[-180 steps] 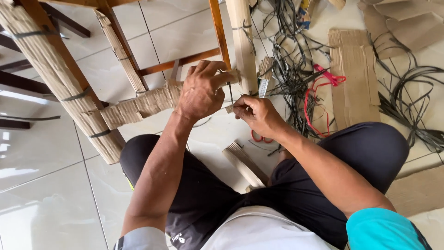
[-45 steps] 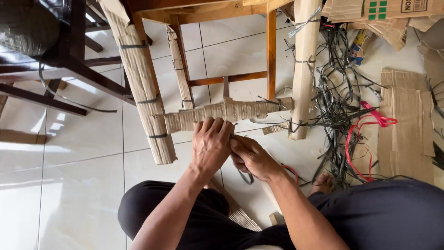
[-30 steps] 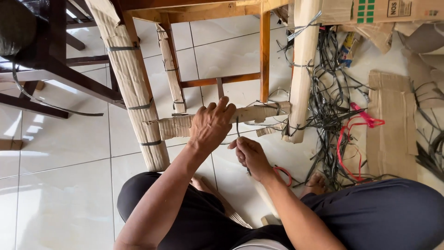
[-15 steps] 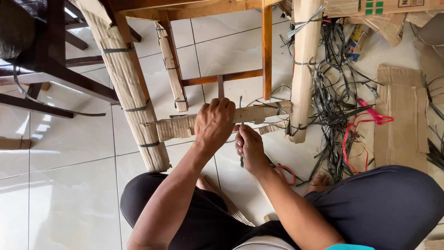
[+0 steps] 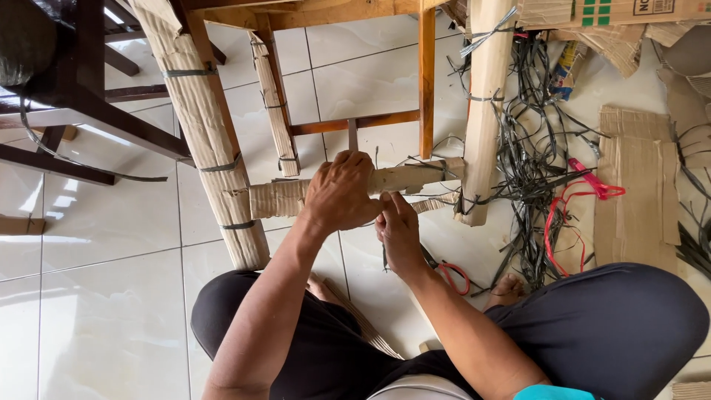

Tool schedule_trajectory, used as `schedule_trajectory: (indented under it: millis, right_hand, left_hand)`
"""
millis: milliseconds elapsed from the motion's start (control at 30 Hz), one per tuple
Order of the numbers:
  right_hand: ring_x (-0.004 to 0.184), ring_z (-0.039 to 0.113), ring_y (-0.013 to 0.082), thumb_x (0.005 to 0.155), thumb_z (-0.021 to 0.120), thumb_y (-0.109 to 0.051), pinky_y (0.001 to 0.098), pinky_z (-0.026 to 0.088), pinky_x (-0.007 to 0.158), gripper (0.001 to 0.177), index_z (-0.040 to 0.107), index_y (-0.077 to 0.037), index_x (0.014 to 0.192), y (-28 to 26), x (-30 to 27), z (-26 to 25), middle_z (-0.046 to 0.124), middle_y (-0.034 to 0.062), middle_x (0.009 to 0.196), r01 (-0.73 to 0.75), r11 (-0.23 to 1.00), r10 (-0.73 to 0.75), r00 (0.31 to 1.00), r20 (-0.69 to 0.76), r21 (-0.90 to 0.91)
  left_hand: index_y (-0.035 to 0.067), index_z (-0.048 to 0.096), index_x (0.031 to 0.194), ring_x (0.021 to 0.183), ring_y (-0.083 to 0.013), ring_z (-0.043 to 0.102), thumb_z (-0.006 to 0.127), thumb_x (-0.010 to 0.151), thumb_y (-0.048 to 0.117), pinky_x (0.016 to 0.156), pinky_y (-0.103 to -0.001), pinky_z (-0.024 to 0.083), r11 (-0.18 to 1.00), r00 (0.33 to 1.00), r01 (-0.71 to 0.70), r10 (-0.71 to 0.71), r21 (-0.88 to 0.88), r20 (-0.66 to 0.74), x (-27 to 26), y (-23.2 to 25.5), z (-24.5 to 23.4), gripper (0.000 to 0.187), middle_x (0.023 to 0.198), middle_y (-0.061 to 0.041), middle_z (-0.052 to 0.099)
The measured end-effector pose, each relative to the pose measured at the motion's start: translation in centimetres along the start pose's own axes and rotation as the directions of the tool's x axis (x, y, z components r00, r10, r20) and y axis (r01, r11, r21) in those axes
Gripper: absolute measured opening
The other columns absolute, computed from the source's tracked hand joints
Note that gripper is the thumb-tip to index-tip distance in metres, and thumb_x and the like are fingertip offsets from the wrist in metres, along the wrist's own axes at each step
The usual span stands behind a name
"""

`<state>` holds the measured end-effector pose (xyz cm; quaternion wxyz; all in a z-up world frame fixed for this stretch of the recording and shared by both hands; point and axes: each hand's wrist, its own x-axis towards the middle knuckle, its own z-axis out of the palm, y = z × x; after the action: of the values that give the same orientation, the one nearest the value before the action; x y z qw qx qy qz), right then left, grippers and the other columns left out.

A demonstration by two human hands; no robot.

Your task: Wrapping wooden chair legs with protective cardboard and securing them with plastic ties.

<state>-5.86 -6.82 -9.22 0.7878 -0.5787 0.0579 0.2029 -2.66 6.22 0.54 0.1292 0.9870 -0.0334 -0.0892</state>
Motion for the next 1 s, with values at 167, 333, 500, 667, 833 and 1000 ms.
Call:
schedule_trajectory:
  millis: [167, 333, 500, 667, 833, 1000]
  right_hand:
    - [0.044, 0.036, 0.0055, 0.106, 0.043, -0.016, 0.0188, 0.031, 0.039, 0.023, 0.06, -0.01, 0.091, -1.0, -0.3, 0.5, 0.042, 0.0, 0.066, 0.03, 0.994, -0.035, 0.998, 0.046, 0.104]
    - [0.042, 0.035, 0.0058, 0.108, 0.042, -0.015, 0.018, 0.029, 0.038, 0.033, 0.054, -0.014, 0.078, -0.5, 0.4, 0.0, 0.043, 0.0002, 0.063, 0.039, 0.989, -0.05, 0.996, 0.073, 0.144]
    - [0.042, 0.035, 0.0061, 0.105, 0.045, -0.012, 0.0183, 0.027, 0.036, 0.025, 0.054, -0.013, 0.082, -0.2, 0.9, 0.0, 0.046, 0.0029, 0.069, 0.035, 0.975, -0.054, 0.995, 0.08, 0.22]
    - [0.039, 0.031, 0.0045, 0.107, 0.047, -0.015, 0.0172, 0.026, 0.034, 0.033, 0.052, -0.014, 0.074, -1.7, 0.9, 1.0, 0.043, 0.0006, 0.062, -0.011, 0.975, 0.003, 0.999, 0.038, 0.223]
    - [0.039, 0.03, 0.0054, 0.106, 0.048, -0.014, 0.017, 0.024, 0.033, 0.034, 0.051, -0.014, 0.073, -1.5, 1.1, 1.2, 0.042, 0.001, 0.061, -0.042, 0.958, 0.028, 0.998, 0.051, 0.285]
    - [0.04, 0.032, 0.0058, 0.105, 0.051, -0.015, 0.0166, 0.025, 0.034, 0.03, 0.053, -0.013, 0.075, -2.3, 0.7, 1.4, 0.041, 0.001, 0.06, -0.084, 0.963, 0.08, 0.996, 0.029, 0.256]
  left_hand:
    - [0.008, 0.072, 0.097, 0.109, -0.0344, 0.069, 0.039, 0.093, 0.045, 0.092, -0.048, 0.055, 0.99, 0.995, 0.027, -0.04, -0.138, -0.092, -0.3, -0.4, 0.6, 0.05, 0.099, -0.012, 0.074]
    - [0.016, 0.07, 0.088, 0.098, -0.0271, 0.073, 0.036, 0.104, 0.04, 0.096, -0.043, 0.052, 0.996, 0.967, 0.048, -0.066, -0.075, -0.248, 0.1, -0.4, 2.5, 0.044, 0.082, -0.006, 0.073]
    - [0.007, 0.056, 0.132, 0.114, -0.0308, 0.072, 0.04, 0.103, 0.032, 0.113, -0.056, 0.038, 0.984, 0.97, 0.115, -0.141, -0.133, -0.2, 0.1, 0.3, 1.3, 0.042, 0.098, -0.015, 0.079]
    - [0.001, 0.048, 0.146, 0.127, -0.033, 0.063, 0.036, 0.097, 0.029, 0.118, -0.062, 0.027, 0.957, 0.966, 0.247, -0.256, -0.151, -0.043, 1.0, 0.4, 0.8, 0.058, 0.11, -0.018, 0.076]
    - [0.008, 0.056, 0.145, 0.137, -0.0343, 0.054, 0.041, 0.094, 0.042, 0.118, -0.069, 0.017, 0.945, 0.958, 0.267, -0.282, -0.188, -0.057, 1.9, -0.4, 1.7, 0.063, 0.132, -0.011, 0.069]
    - [0.026, 0.076, 0.113, 0.107, -0.0228, 0.073, 0.052, 0.099, 0.031, 0.114, -0.054, 0.036, 0.943, 0.96, 0.214, -0.251, -0.254, -0.127, 1.0, 0.0, 0.9, 0.029, 0.101, 0.001, 0.079]
